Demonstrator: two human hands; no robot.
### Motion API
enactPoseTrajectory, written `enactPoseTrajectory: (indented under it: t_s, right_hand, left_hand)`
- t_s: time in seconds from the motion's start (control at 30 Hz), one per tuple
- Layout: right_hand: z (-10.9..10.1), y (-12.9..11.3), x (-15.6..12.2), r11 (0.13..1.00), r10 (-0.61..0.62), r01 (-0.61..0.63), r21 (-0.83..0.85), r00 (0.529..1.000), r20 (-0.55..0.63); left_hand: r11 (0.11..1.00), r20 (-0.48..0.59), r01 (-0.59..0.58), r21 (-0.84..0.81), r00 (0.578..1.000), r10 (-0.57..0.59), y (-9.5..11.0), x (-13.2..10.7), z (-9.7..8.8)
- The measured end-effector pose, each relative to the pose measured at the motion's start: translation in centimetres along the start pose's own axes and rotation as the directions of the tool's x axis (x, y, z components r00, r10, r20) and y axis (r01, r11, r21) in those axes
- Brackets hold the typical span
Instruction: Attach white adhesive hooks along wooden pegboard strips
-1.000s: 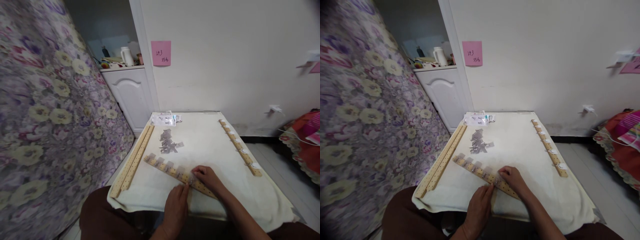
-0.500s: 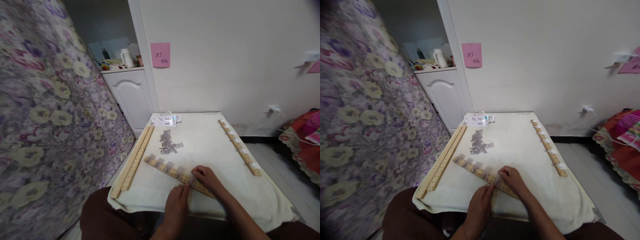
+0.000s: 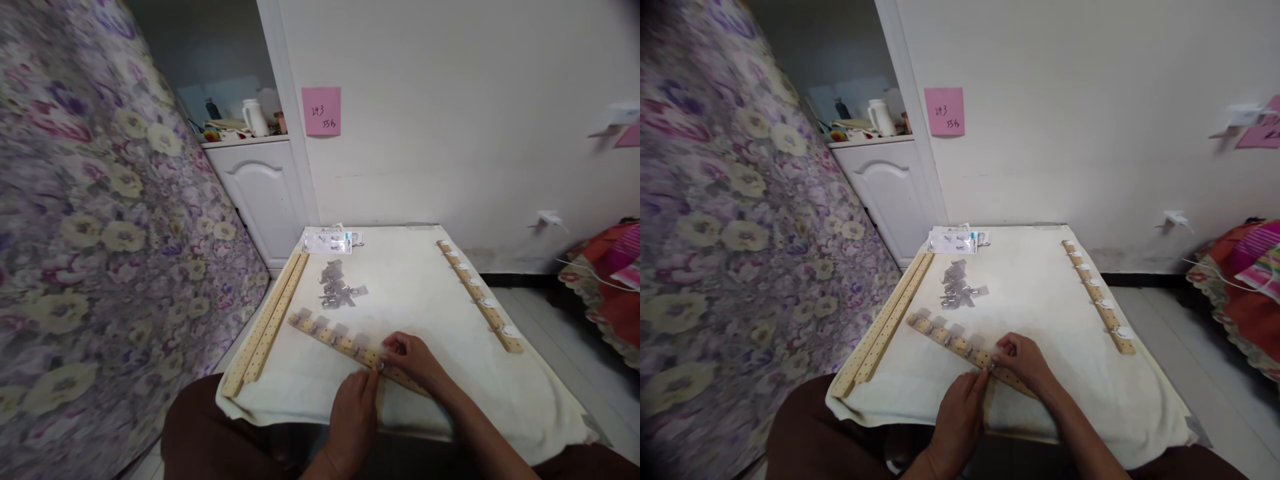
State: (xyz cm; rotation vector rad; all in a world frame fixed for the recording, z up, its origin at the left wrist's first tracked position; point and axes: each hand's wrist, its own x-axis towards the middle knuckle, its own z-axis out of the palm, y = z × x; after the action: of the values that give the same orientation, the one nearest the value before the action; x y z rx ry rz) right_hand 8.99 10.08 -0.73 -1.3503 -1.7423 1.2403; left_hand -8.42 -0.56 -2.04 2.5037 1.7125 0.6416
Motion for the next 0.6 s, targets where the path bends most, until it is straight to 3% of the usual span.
enactPoseTrajectory:
  t_s: [0.47,0.6]
  right_hand:
    - [0.29,-0.10,0.01,1.000,0.024,-0.024,-0.005,0.999,-0.030]
    - [0.23,-0.37,-0.24,0.999,0.021,-0.023,-0.036,0.999,-0.044]
  left_hand:
    - [0.998,0.010,0.004,0.061,1.000,-0.004,-0.07,0.24,0.24]
    - [1.000,0.034,0.019,0.010,0.999,-0.019,-0.21,0.16,-0.01]
